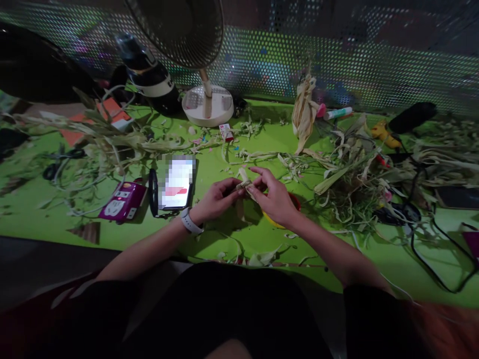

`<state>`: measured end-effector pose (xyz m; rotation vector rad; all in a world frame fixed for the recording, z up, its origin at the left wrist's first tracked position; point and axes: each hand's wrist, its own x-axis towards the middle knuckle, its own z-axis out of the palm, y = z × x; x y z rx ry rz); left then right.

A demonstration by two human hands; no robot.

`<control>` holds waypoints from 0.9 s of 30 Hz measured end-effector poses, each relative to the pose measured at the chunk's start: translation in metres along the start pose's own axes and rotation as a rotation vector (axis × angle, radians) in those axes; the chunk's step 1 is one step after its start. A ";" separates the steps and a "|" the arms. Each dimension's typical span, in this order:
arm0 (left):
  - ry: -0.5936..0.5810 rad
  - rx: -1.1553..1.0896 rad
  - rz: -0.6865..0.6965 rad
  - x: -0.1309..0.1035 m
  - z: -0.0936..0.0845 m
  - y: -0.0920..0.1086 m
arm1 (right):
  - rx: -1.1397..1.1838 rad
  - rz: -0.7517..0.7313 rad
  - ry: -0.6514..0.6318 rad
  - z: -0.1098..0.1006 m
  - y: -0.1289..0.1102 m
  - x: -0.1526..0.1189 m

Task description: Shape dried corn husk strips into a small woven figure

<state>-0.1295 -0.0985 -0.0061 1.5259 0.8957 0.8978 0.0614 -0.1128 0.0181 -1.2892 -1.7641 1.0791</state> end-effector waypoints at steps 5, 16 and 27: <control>-0.118 -0.197 -0.126 -0.002 -0.001 0.006 | -0.068 -0.009 0.125 -0.014 -0.009 0.008; -0.502 -0.350 -0.300 -0.009 0.012 0.014 | 0.488 0.313 0.051 0.004 0.011 0.025; -0.298 -0.557 -0.363 -0.007 0.008 0.010 | 0.650 0.403 -0.044 -0.005 0.012 0.027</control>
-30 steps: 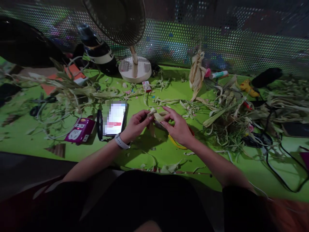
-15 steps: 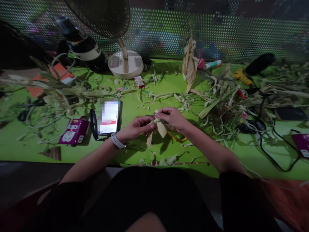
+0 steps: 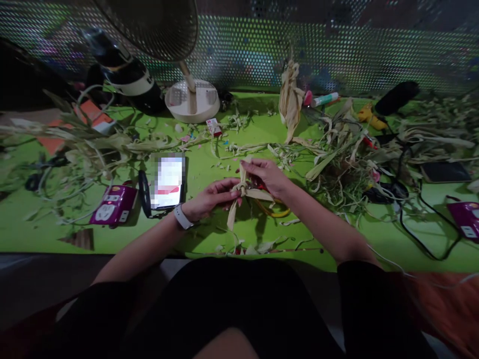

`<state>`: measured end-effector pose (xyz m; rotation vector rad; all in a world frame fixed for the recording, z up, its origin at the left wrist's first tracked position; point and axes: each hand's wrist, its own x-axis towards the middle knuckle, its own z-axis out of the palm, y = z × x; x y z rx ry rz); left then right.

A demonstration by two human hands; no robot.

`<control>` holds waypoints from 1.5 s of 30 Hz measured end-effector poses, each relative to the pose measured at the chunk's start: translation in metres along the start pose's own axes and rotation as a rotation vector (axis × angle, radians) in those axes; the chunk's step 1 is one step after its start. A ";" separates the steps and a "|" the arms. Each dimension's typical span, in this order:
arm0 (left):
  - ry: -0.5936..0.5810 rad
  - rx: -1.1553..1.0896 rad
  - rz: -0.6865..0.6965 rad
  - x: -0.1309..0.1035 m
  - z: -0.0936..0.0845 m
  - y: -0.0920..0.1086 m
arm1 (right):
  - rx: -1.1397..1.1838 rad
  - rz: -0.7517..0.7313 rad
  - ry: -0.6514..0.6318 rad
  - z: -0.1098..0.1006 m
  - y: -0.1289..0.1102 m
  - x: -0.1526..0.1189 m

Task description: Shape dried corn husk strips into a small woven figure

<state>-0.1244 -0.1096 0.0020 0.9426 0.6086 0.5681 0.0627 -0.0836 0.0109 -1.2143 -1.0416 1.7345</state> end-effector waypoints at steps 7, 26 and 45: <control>0.010 -0.082 -0.067 0.006 0.007 -0.005 | -0.080 0.003 -0.104 0.004 0.006 -0.001; 0.385 -0.222 0.145 0.009 0.001 -0.005 | -0.841 -0.427 -0.154 -0.016 -0.029 -0.013; 0.337 -0.193 0.321 0.012 0.006 0.008 | -1.077 -1.013 0.350 0.004 -0.028 -0.036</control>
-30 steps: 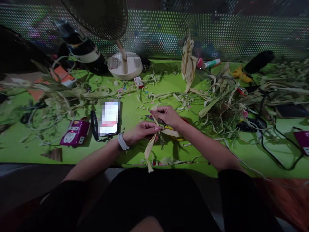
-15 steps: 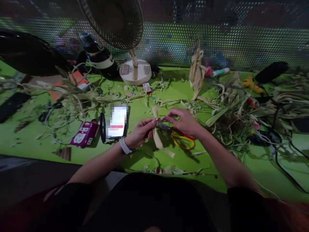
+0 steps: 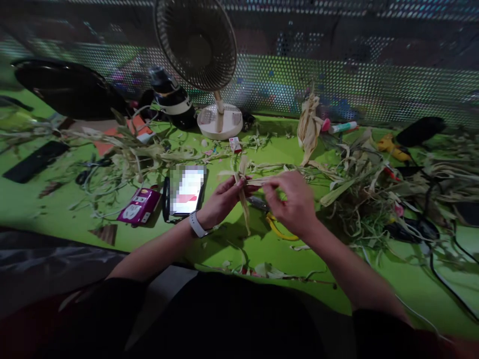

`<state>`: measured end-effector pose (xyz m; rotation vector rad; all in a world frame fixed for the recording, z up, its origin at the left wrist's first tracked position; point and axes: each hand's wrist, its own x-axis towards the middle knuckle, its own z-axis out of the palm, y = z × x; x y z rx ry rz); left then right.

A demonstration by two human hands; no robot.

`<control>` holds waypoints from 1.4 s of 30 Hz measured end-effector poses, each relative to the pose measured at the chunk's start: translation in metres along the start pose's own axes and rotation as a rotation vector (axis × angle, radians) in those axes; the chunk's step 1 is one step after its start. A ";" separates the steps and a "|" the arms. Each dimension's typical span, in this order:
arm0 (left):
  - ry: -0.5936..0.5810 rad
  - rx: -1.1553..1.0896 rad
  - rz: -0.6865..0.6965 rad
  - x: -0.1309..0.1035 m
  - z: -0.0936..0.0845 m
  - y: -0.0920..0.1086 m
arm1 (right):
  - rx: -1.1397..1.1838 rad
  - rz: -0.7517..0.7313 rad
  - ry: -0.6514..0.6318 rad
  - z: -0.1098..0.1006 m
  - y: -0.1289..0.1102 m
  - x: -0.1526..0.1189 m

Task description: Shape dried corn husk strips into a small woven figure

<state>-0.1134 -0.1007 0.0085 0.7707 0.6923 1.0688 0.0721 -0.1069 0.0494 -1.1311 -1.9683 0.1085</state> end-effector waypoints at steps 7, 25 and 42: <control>0.137 0.102 0.088 -0.003 0.011 -0.006 | 0.477 0.350 -0.583 0.042 -0.009 -0.024; 0.157 0.253 0.025 -0.004 -0.002 0.005 | 0.885 0.790 -0.485 0.040 -0.004 -0.025; -0.141 0.456 -0.076 -0.011 -0.002 0.001 | 1.040 0.871 -0.214 0.040 0.010 -0.024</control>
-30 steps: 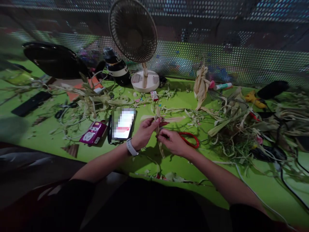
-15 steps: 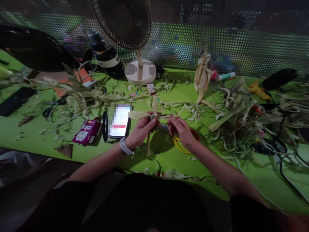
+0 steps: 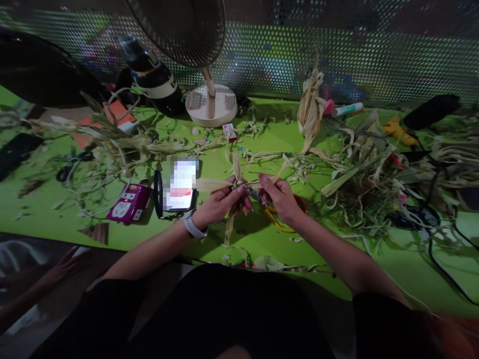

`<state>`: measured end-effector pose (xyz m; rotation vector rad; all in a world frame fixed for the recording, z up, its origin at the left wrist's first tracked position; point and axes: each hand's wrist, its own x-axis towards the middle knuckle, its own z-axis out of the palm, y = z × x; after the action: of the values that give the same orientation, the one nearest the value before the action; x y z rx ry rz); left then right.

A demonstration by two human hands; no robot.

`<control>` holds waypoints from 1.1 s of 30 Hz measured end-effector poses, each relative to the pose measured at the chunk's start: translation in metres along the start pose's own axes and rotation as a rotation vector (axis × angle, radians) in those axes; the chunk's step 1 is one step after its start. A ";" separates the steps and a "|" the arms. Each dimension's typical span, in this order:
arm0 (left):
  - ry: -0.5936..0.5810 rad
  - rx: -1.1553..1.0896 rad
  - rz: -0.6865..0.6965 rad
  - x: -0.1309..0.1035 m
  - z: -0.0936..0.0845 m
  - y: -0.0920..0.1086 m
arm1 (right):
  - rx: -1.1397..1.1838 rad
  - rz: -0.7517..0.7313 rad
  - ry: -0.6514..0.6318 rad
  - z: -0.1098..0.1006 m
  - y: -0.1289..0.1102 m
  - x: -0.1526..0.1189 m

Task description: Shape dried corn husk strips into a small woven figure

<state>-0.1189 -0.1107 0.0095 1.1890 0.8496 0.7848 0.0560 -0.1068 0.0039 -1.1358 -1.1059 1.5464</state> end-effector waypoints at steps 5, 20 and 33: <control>-0.040 0.151 0.007 -0.002 -0.002 0.002 | -0.171 -0.028 0.026 0.001 -0.006 -0.002; -0.196 0.289 0.012 -0.009 -0.012 0.019 | -0.390 -0.429 0.484 -0.038 -0.032 0.026; -0.219 0.024 -0.133 -0.002 -0.005 -0.005 | -0.162 0.023 -0.277 -0.005 -0.030 0.005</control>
<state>-0.1243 -0.1113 0.0044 1.2019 0.7498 0.5265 0.0646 -0.0948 0.0310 -1.0637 -1.4282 1.6929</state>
